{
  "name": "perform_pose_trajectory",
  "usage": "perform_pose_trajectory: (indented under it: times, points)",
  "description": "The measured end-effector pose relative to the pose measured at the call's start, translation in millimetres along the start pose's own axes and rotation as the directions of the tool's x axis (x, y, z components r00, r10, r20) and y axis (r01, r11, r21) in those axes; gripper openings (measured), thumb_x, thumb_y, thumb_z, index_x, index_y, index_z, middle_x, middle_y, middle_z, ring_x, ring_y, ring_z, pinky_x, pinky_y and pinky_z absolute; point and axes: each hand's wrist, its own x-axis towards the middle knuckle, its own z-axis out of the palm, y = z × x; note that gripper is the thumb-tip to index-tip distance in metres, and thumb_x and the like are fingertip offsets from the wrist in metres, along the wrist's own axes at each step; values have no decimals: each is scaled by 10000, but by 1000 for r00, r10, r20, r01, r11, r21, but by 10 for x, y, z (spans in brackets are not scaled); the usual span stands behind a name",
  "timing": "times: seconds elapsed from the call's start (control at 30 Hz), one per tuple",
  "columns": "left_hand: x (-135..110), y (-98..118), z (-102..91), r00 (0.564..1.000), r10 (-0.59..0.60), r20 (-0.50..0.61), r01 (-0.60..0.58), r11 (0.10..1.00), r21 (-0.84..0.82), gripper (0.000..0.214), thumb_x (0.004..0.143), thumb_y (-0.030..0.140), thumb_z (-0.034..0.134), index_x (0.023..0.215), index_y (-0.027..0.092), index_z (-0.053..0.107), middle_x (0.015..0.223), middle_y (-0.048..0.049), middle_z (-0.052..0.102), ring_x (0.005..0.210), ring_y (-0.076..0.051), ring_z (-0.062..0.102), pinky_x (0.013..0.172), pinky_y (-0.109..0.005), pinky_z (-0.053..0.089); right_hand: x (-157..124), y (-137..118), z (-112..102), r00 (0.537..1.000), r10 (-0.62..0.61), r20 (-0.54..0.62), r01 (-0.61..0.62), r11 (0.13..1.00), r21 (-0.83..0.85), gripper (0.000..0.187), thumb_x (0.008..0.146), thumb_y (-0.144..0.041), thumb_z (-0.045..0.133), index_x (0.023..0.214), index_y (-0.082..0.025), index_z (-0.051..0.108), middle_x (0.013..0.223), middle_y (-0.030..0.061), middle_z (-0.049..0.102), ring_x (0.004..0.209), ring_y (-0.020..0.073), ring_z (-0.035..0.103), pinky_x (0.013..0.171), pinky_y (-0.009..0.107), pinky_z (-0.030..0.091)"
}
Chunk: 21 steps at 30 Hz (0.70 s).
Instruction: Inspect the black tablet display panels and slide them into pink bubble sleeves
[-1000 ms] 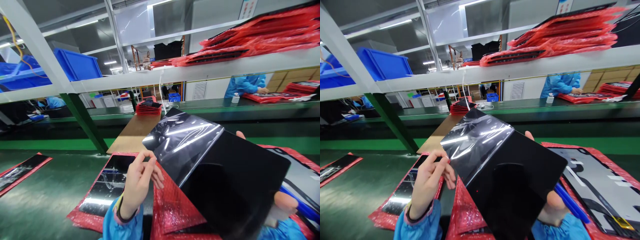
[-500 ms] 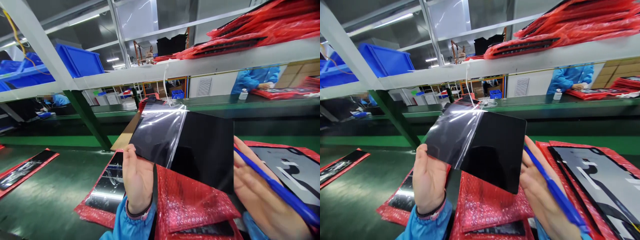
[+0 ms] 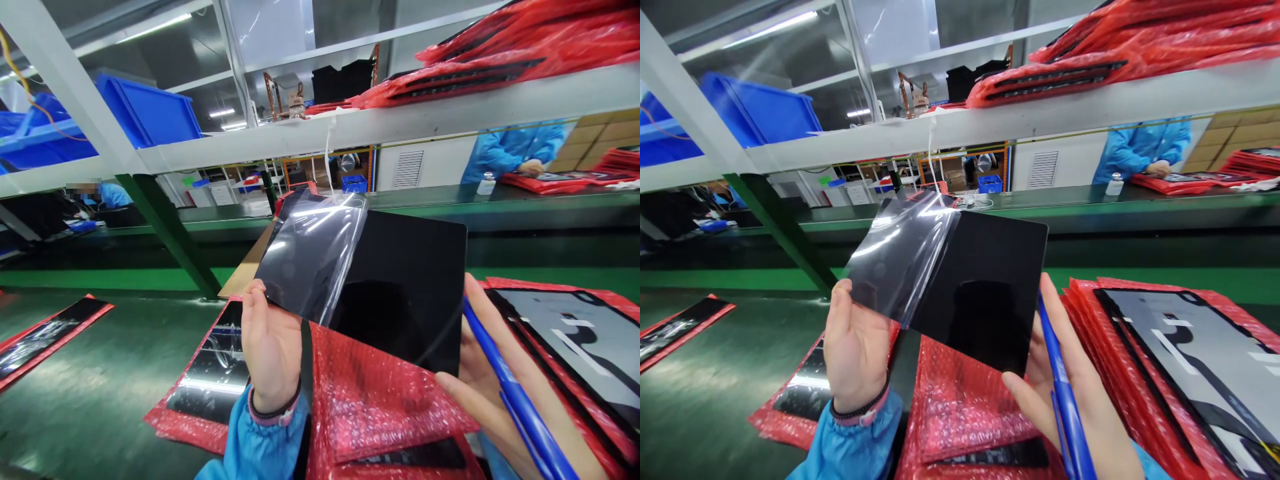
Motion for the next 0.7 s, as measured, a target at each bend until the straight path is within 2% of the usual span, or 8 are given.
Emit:
perform_pose_trajectory:
  times: [0.1, 0.2, 0.33, 0.5, 0.6, 0.7]
  points:
    - [103, -37, -26, 1000, -26, -15, 26, 1000, 10, 75, 852, 241, 621, 846, 185, 670, 924, 20, 669, 937, -100, 614, 963, -253, 439, -54, 7, 49, 995, 39, 93, -53, 986, 155, 841, 778, -238, 686, 1441, -469, 222, 1471, 9, 424, 1268, 253, 489, 1007, 389, 442]
    - [168, -62, -73, 998, -46, -34, 47, 999, 25, 76, 826, 265, 656, 838, 191, 672, 931, 15, 665, 960, -109, 608, 980, -269, 439, -105, -9, 144, 995, 61, 79, -78, 969, 233, 772, 762, -276, 714, 1381, -521, 323, 1423, -12, 486, 1212, 221, 551, 919, 328, 511]
    - [201, -73, -122, 996, -31, -79, 36, 997, 66, 98, 804, 290, 678, 857, 207, 673, 988, 1, 657, 1056, -150, 584, 1008, -315, 432, -139, -9, 216, 992, 66, 105, -88, 971, 221, 826, 742, -274, 746, 1383, -533, 295, 1392, -7, 518, 1132, 196, 611, 848, 308, 540]
    - [215, -89, -106, 997, 21, -75, -14, 996, 87, 105, 804, 275, 662, 874, 196, 656, 972, 4, 645, 1053, -143, 573, 1015, -300, 407, -128, 45, 197, 993, 99, 58, -107, 983, 152, 825, 759, -286, 732, 1417, -470, 269, 1325, 18, 570, 1072, 193, 643, 838, 330, 556]
    - [254, -118, -98, 996, 34, -79, -28, 997, 77, 102, 800, 288, 637, 831, 191, 633, 903, 15, 634, 952, -141, 593, 964, -306, 426, -87, 47, 169, 997, 55, 45, -58, 994, 88, 626, 796, -265, 690, 1346, -411, 428, 1110, 2, 687, 940, 161, 687, 820, 292, 556]
    - [313, -126, -111, 991, 70, -116, -60, 995, 83, 85, 776, 277, 621, 795, 194, 624, 837, 39, 604, 848, -113, 583, 880, -251, 442, -45, -15, 141, 998, -31, 57, 40, 984, -172, 238, 795, -257, 672, 1024, -323, 668, 733, -29, 698, 642, 139, 674, 619, 218, 563]
